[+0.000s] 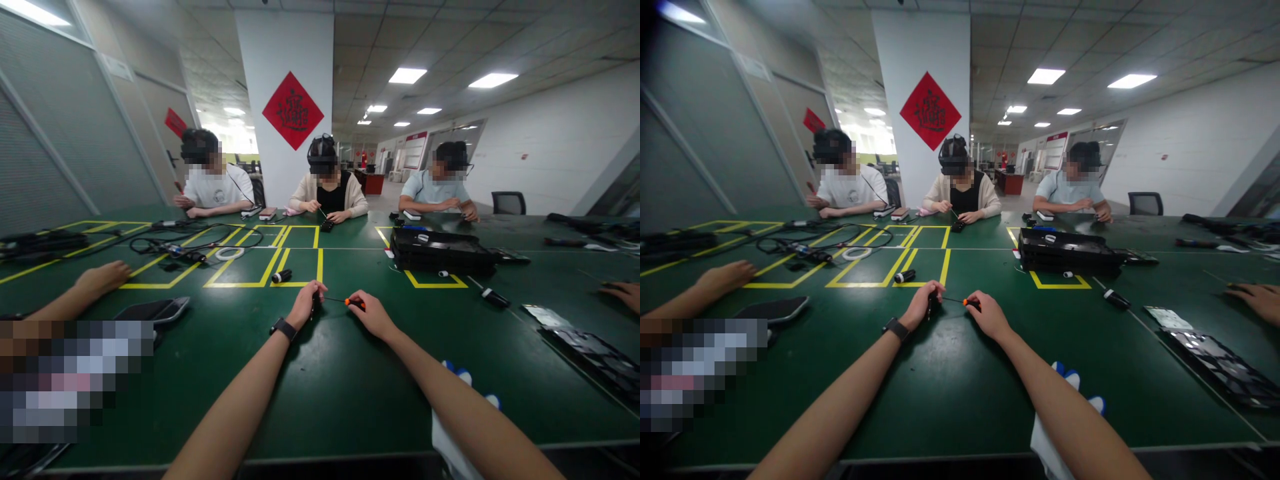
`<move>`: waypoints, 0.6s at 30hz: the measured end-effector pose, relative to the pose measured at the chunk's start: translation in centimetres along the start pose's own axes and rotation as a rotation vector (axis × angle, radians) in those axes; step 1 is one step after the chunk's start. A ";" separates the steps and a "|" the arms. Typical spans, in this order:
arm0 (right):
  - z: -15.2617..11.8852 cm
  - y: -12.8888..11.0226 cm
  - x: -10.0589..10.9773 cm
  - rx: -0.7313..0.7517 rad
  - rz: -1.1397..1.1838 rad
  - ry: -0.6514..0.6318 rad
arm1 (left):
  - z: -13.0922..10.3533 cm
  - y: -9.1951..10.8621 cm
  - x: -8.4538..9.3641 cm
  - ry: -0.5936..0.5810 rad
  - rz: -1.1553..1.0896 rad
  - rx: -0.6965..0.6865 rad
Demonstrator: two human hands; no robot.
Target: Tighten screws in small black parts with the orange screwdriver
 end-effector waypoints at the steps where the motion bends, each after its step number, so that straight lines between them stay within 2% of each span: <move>1: 0.0 0.0 0.0 0.001 0.002 0.004 | 0.0 0.0 0.0 -0.005 -0.001 0.000; 7: 0.2 0.2 -0.1 0.003 0.017 0.009 | 0.1 0.2 -0.1 -0.018 0.011 -0.010; 18: 0.2 0.5 0.0 -0.023 0.038 0.009 | 0.3 0.5 -0.2 -0.024 0.284 -0.107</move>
Point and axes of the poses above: each hand's wrist, its own z-axis towards the middle knuckle, its own x-axis out of the back of the hand, y = z × x, the point moved 7 cm from there along z, towards the middle knuckle, and after that the axes turned 8 degrees about y, right-handed, at the moved point
